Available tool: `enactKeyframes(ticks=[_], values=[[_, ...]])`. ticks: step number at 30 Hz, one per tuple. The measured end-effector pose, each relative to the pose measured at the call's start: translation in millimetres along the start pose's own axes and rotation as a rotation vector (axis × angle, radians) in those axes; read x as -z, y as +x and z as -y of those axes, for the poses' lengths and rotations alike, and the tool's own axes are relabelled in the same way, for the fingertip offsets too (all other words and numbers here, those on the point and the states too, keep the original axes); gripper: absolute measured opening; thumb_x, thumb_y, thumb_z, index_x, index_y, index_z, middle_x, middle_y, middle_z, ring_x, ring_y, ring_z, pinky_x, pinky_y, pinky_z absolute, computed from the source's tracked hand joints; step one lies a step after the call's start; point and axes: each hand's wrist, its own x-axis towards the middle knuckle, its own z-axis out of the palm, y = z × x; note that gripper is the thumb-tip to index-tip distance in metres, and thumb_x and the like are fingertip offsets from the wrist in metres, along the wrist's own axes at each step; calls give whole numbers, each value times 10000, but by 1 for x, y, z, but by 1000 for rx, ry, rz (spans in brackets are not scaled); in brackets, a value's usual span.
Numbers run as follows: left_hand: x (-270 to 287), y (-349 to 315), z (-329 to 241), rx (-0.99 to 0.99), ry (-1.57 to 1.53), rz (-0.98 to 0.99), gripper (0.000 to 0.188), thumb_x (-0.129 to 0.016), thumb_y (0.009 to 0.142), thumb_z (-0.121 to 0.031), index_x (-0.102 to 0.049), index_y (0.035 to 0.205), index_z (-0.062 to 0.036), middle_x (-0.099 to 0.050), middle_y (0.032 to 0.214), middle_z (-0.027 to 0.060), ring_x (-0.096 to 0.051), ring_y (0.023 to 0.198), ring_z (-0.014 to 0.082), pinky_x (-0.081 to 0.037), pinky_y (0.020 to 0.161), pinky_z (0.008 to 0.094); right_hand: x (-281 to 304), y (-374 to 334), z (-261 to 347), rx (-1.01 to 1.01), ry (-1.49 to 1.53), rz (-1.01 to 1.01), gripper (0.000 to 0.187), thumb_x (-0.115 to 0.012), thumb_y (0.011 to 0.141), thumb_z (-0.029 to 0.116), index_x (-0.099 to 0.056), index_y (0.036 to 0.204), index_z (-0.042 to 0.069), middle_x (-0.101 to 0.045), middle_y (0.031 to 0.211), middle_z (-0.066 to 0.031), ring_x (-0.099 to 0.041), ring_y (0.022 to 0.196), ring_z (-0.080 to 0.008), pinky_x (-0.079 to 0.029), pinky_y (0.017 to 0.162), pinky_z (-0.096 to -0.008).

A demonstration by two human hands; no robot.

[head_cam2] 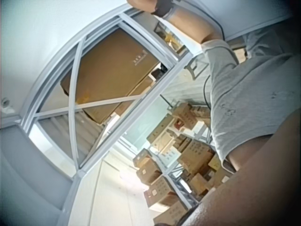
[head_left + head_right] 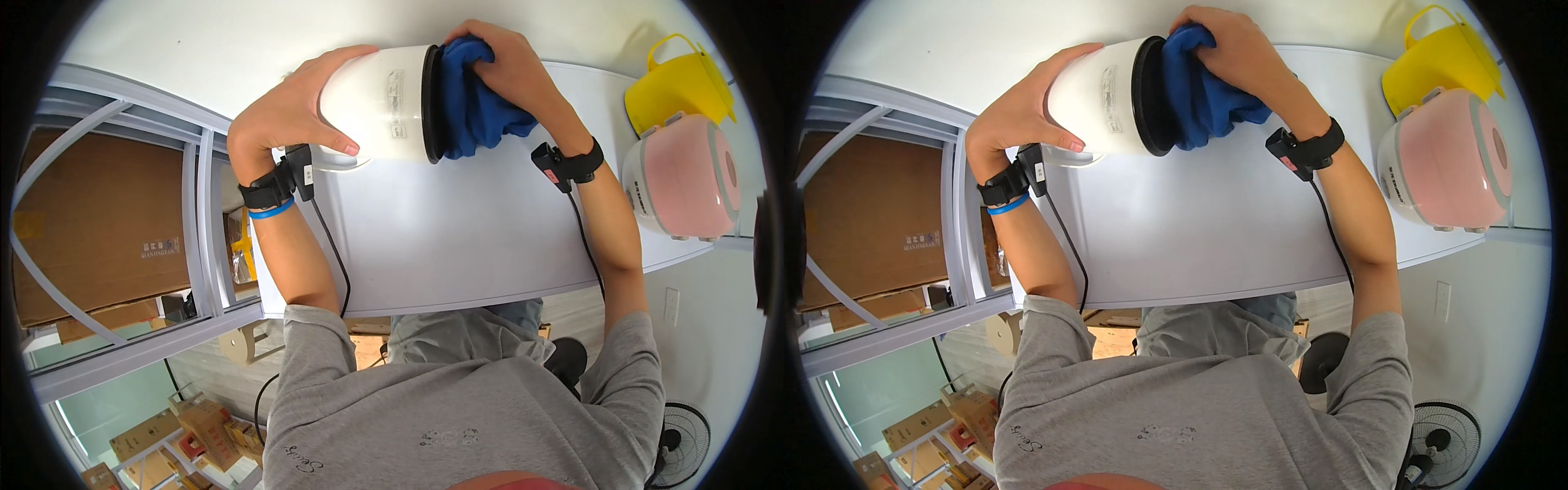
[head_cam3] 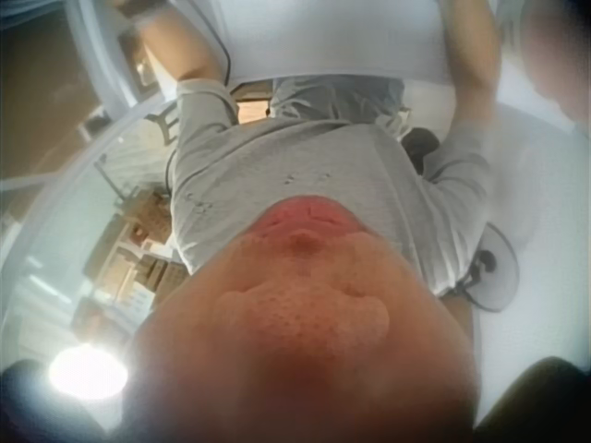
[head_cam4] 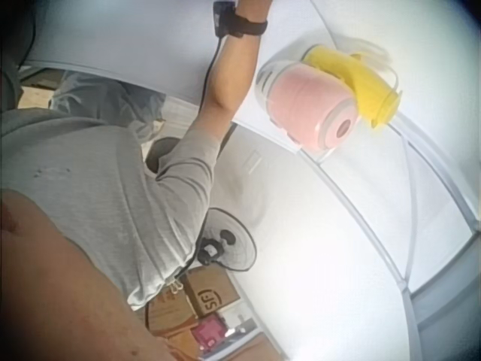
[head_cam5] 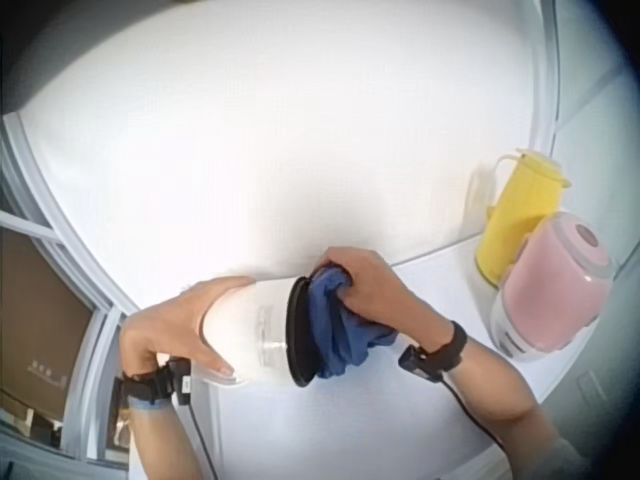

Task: The person wipes the exterior of a pink appliance and a white kettle using a blue cloth. They rotate each item to clean multiple sides, then open the kettle lid to wipe the rim before closing it and placing both items back on the counter.

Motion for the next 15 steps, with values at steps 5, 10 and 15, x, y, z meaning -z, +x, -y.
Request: enactKeyframes(ticks=[5, 10, 15], values=[[-1, 0, 5, -39, 20, -10, 1324, -1081, 498, -300, -555, 1708, -187, -639, 1649, 105, -581, 1533, 352, -434, 1300, 443, 0, 2, -7, -10, -24, 48, 442, -683, 981, -56, -726, 1376, 137, -811, 1234, -95, -783, 1143, -329, -632, 1033, -407], [-1, 1, 4, -46, 33, -15, 1314, -1081, 518, -288, -548, 1715, -185, -620, 1675, 108, -568, 1549, 354, -431, 1305, 440, -9, -12, -20, -17, -253, 437, 529, -733, 968, 28, -687, 1491, 91, -715, 1402, -146, -718, 1242, -400, -614, 1066, -470], [-1, 1, 7, -44, 53, -3, 1323, -1096, 541, -317, -529, 1728, -188, -584, 1715, 116, -540, 1580, 365, -420, 1318, 439, -2, -20, 12, -94, -450, 596, 619, -808, 894, 138, -703, 1502, 80, -660, 1457, -154, -727, 1216, -401, -638, 1020, -482]])
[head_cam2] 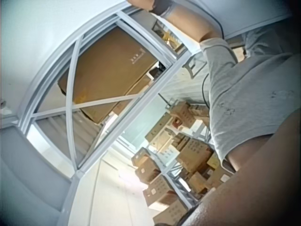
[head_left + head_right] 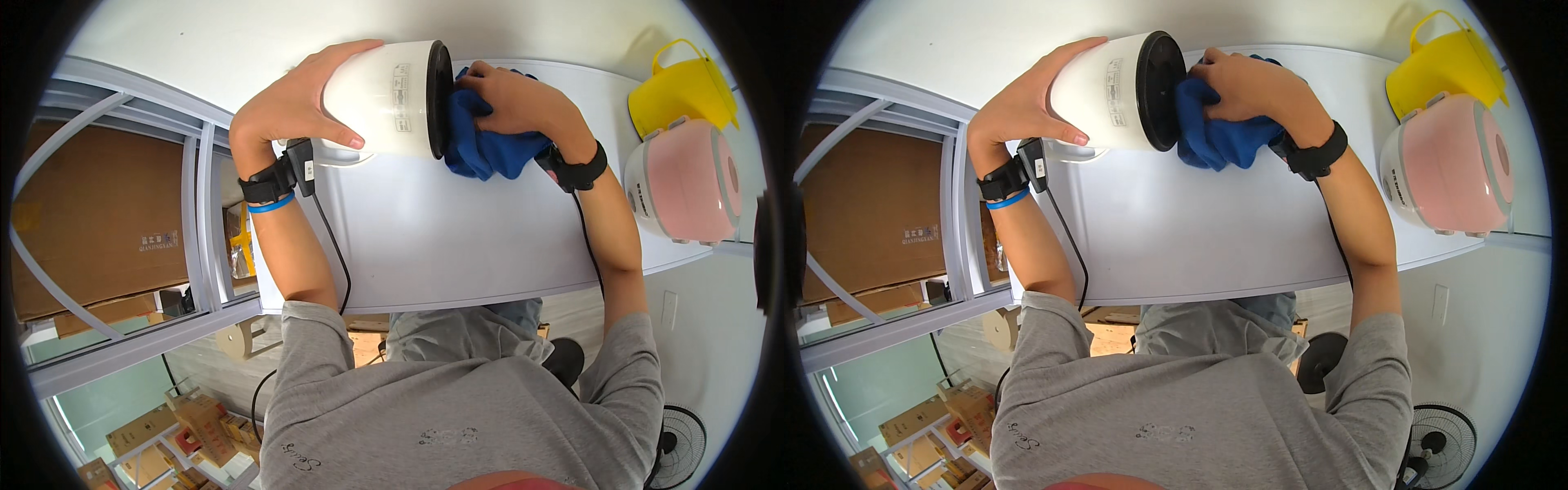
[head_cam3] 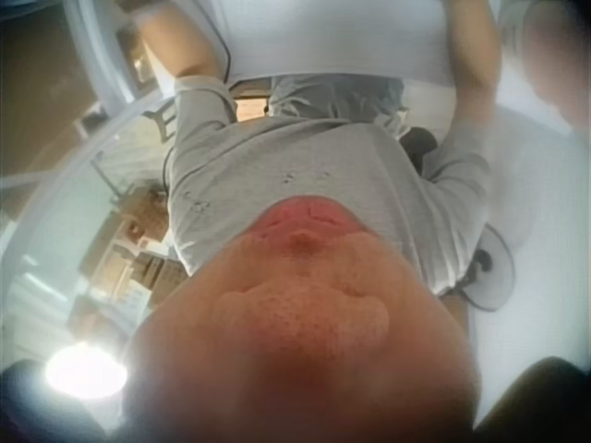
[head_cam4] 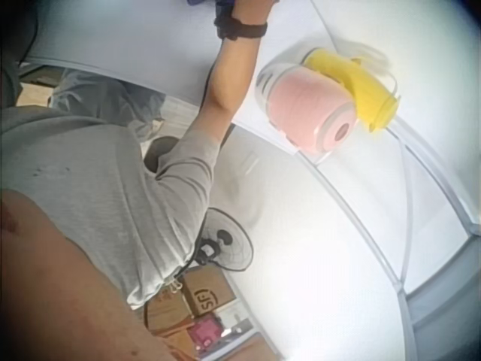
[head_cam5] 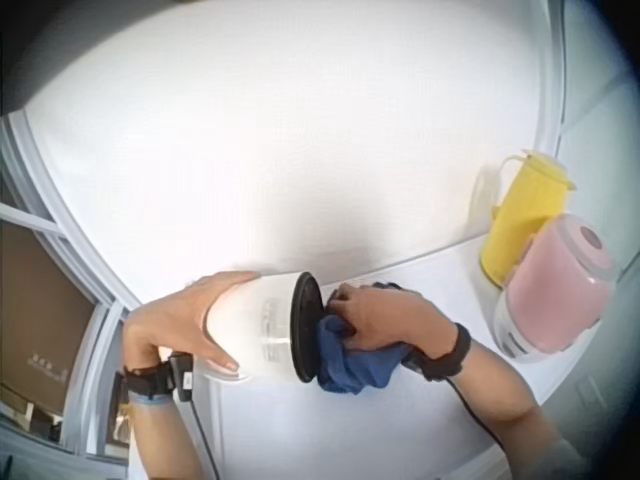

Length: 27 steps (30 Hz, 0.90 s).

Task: The person wipes the exterior of a pink appliance and a white kettle using a blue cloth. They rotate each item to clean multiple sides, then open the kettle lid to wipe the rim before closing it and placing both items back on the counter.

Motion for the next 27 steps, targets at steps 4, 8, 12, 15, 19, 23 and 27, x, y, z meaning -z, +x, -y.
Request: enactKeyframes(ticks=[4, 8, 12, 15, 19, 23, 27], values=[[-2, 0, -1, 20, 59, -47, 1295, -1100, 616, -344, -493, 1748, -168, -567, 1724, 138, -524, 1593, 368, -412, 1325, 452, 8, -9, 19, 14, -92, 77, 582, -838, 865, 178, -758, 1429, 57, -657, 1447, -159, -745, 1169, -412, -654, 984, -490], [-6, 9, -5, 84, 83, -67, 1251, -1087, 694, -358, -467, 1758, -142, -557, 1728, 156, -511, 1601, 368, -412, 1325, 466, 4, -4, 7, -16, -75, 64, 526, -832, 873, 160, -777, 1382, 36, -723, 1280, -173, -746, 1138, -410, -652, 963, -488], [-8, 5, -2, 118, 95, -74, 1241, -1082, 715, -358, -455, 1761, -132, -542, 1736, 164, -494, 1611, 369, -419, 1319, 472, 29, -8, 20, 45, -8, 150, 470, -819, 891, 158, -780, 1343, 35, -744, 1226, -173, -743, 1144, -404, -642, 965, -481], [-7, 5, -5, 132, 105, -72, 1244, -1083, 717, -345, -447, 1764, -130, -531, 1743, 166, -482, 1618, 370, -420, 1319, 477, 40, -15, 20, 141, 84, 91, 427, -832, 889, 171, -784, 1295, 47, -751, 1244, -163, -744, 1160, -397, -635, 981, -467], [-8, 6, -5, 126, 118, -85, 1259, -1088, 699, -395, -459, 1760, -146, -553, 1726, 173, -503, 1603, 391, -429, 1315, 486, 49, -26, 15, 291, 170, -98, 428, -823, 876, 100, -755, 1299, 84, -751, 1241, -138, -740, 1164, -383, -619, 1010, -446], [-8, 5, -6, 110, 143, -102, 1290, -1094, 668, -470, -472, 1756, -166, -568, 1715, 188, -525, 1587, 421, -439, 1312, 494, 60, -25, 9, 429, 210, -348, 522, -790, 869, -6, -721, 1367, 134, -756, 1308, -107, -741, 1205, -369, -608, 1055, -424], [-10, 4, -8, 131, 171, -118, 1316, -1101, 647, -501, -474, 1756, -173, -561, 1723, 198, -523, 1590, 439, -440, 1314, 500, 67, -13, 7, 485, 408, -733, 525, -636, 888, -134, -660, 1383, 41, -722, 1341, -150, -702, 1237, -347, -545, 1123, -396]])
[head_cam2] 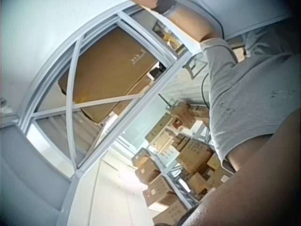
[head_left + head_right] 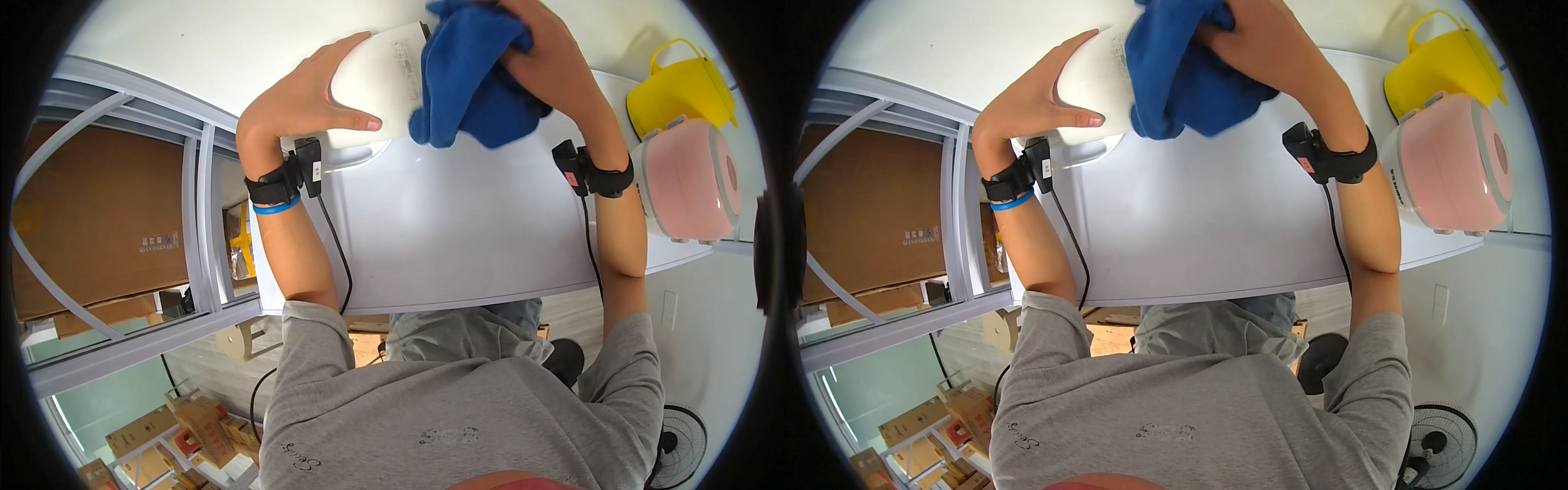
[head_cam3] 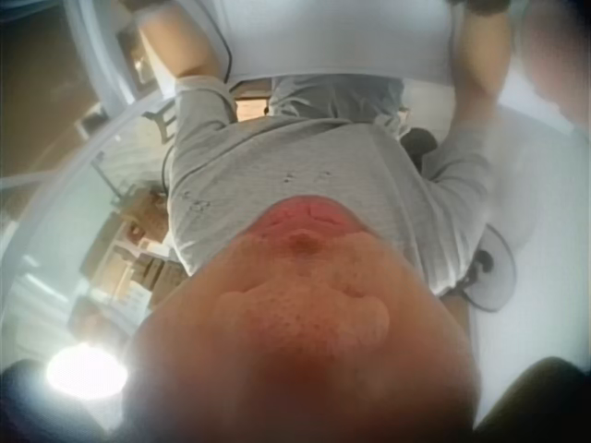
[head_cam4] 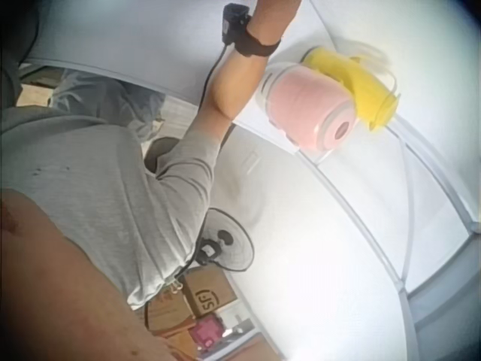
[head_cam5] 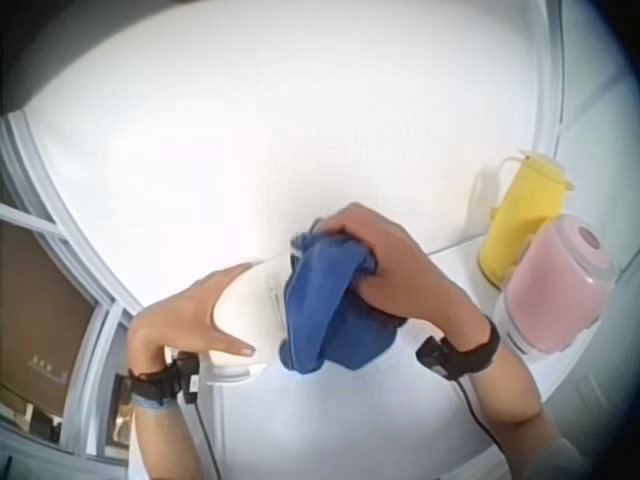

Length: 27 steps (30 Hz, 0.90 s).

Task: The person wipes the exterior of a pink appliance and a white kettle using a blue cloth. They rotate each item to clean multiple sides, then open the kettle lid to wipe the rim before closing it and placing both items back on the counter.

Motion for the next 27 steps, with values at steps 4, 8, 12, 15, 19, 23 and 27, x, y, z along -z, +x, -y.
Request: enactKeyframes(ticks=[4, 8, 12, 15, 19, 23, 27], values=[[-1, 3, 0, -2, -10, 9, 1341, -1104, 625, -527, -476, 1756, -173, -559, 1724, 207, -518, 1594, 449, -435, 1318, 507, -20, -11, -1, -456, 76, 135, 603, -679, 992, -14, -571, 1566, 132, -707, 1460, -166, -700, 1337, -357, -561, 1159, -428], [-1, 4, 1, -45, 8, 13, 1342, -1099, 618, -543, -482, 1752, -173, -557, 1724, 211, -515, 1596, 449, -428, 1322, 506, -24, -33, -24, -636, -89, 753, 779, -697, 1035, 1, -393, 1745, 101, -641, 1586, -209, -703, 1381, -397, -594, 1156, -450], [0, 1, 6, -37, 2, 18, 1329, -1095, 624, -525, -484, 1749, -168, -552, 1728, 204, -508, 1602, 441, -426, 1321, 502, -43, -34, -17, -491, -245, 798, 896, -719, 897, -136, -399, 1720, 14, -603, 1534, -223, -719, 1243, -473, -632, 988, -456], [1, 3, 2, -19, -11, 27, 1329, -1098, 624, -497, -480, 1751, -162, -545, 1734, 195, -502, 1607, 433, -420, 1324, 497, -52, -26, -4, -540, -335, 800, 879, -643, 899, -176, -398, 1718, 25, -624, 1503, -228, -714, 1237, -477, -635, 964, -449], [0, 2, 8, -21, -31, 28, 1330, -1102, 623, -465, -473, 1756, -162, -542, 1739, 189, -498, 1612, 425, -409, 1330, 487, -38, -26, -4, -405, -168, 650, 751, -582, 873, -196, -582, 1594, 13, -709, 1388, -234, -696, 1251, -482, -600, 1044, -454], [2, 3, 5, -24, -39, 36, 1339, -1104, 621, -471, -467, 1759, -167, -542, 1738, 188, -499, 1611, 428, -412, 1329, 484, -32, -33, -26, -73, -174, 339, 661, -586, 887, -196, -679, 1492, 55, -731, 1332, -191, -692, 1224, -456, -591, 1032, -449], [0, 2, 3, -24, 1, 26, 1352, -1104, 617, -503, -463, 1762, -175, -545, 1734, 193, -505, 1604, 439, -429, 1319, 492, -6, -4, -14, 34, -84, 229, 612, -662, 917, -144, -653, 1488, 78, -698, 1379, -191, -668, 1271, -421, -535, 1133, -433]])
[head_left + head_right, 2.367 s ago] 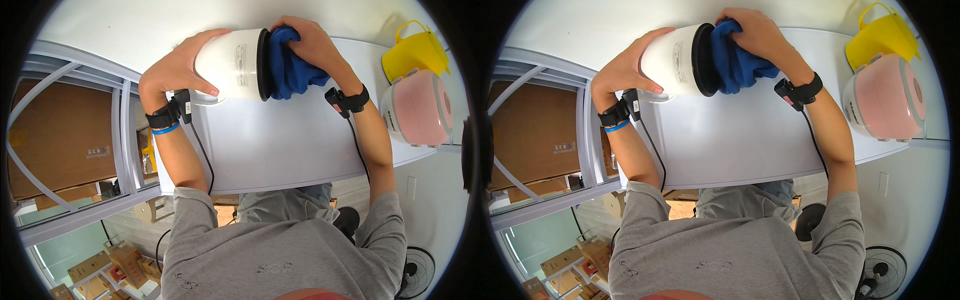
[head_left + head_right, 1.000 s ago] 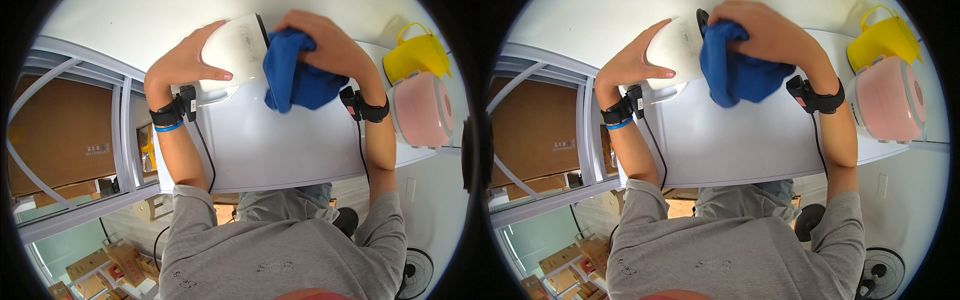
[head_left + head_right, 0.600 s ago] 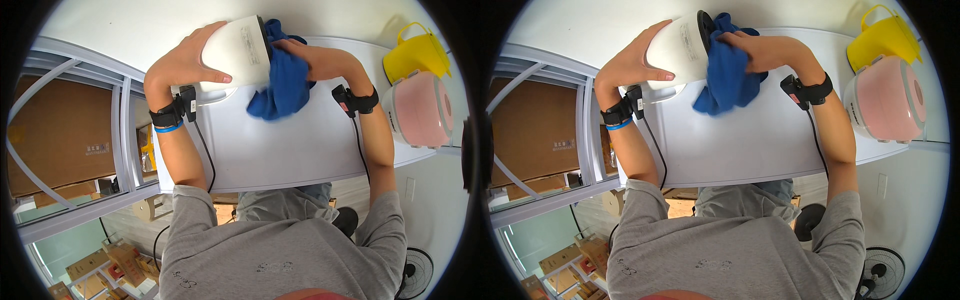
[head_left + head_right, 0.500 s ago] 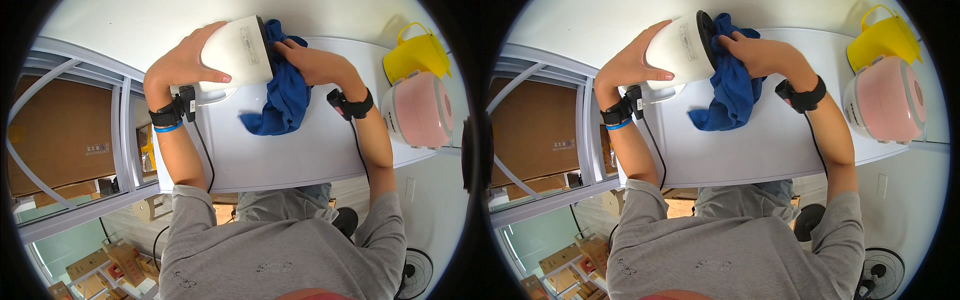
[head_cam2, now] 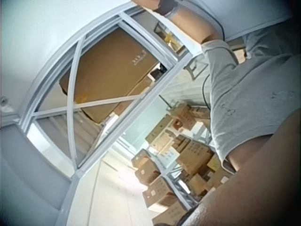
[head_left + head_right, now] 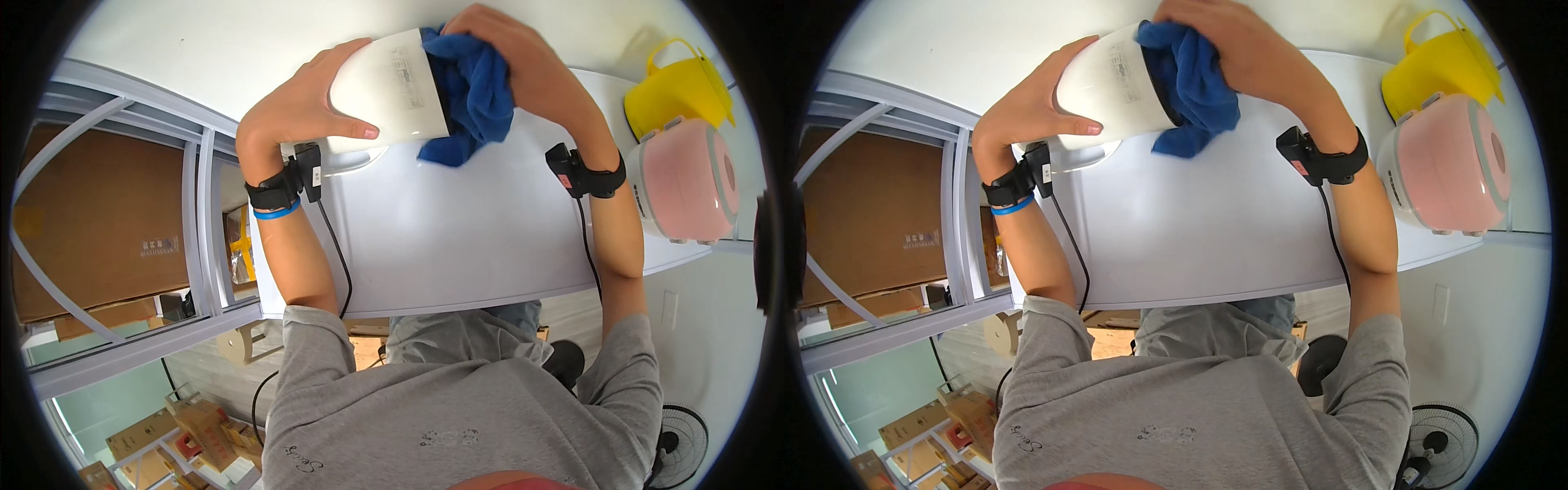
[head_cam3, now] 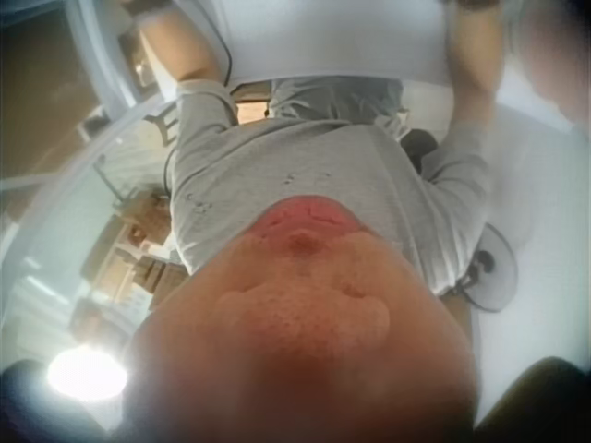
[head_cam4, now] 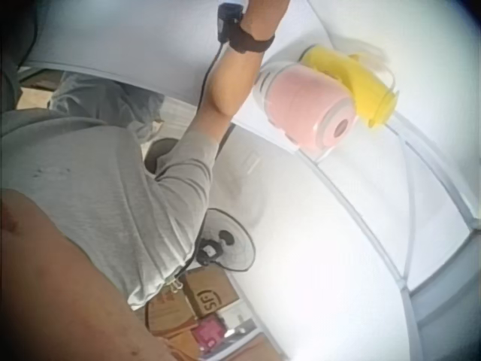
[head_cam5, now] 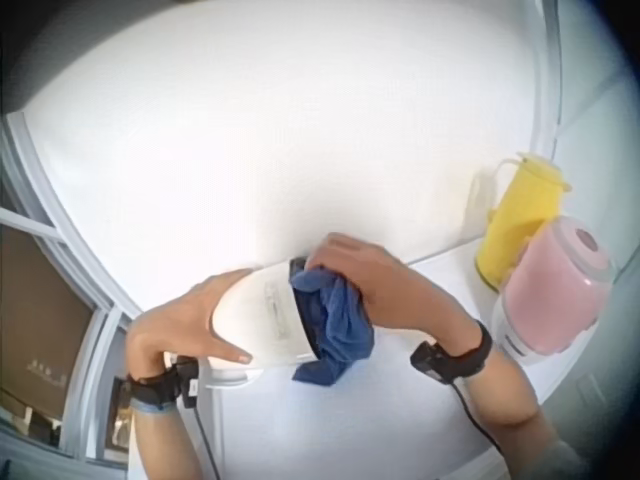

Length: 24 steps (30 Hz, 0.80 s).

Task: The person wipes the exterior of a pink appliance and a white kettle using a blue cloth. They rotate each item to clean multiple sides, then open the kettle lid to wipe the rim before closing it and placing both items back on the counter.

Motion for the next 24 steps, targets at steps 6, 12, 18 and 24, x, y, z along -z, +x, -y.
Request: enactKeyframes(ticks=[6, 12, 18, 24], values=[[-2, -1, 1, -6, 13, -14, 1359, -1106, 613, -521, -462, 1761, -185, -542, 1734, 204, -503, 1602, 448, -432, 1319, 500, -32, -8, -3, 67, -40, -137, 775, -673, 962, -111, -539, 1675, 162, -686, 1458, -223, -662, 1344, -425, -502, 1221, -437], [1, 0, -4, 3, 13, 11, 1348, -1099, 629, -502, -451, 1765, -175, -536, 1738, 197, -486, 1615, 433, -405, 1335, 499, -56, -26, -24, -339, -77, 378, 774, -618, 1009, -89, -348, 1733, -44, -629, 1526, -285, -721, 1294, -461, -618, 1078, -468], [2, 0, -6, 5, -7, 17, 1337, -1091, 620, -451, -454, 1760, -163, -546, 1728, 187, -500, 1602, 426, -410, 1328, 495, -36, -13, 6, -479, -131, 524, 612, -633, 963, -94, -583, 1571, -38, -695, 1381, -233, -708, 1266, -445, -616, 1035, -462], [5, -2, -1, -9, -69, 35, 1339, -1094, 586, -417, -478, 1748, -162, -569, 1712, 167, -523, 1585, 416, -417, 1317, 477, -16, -19, -15, -202, -14, 432, 677, -731, 860, -113, -671, 1513, 56, -711, 1369, -169, -707, 1248, -446, -621, 1008, -468]])
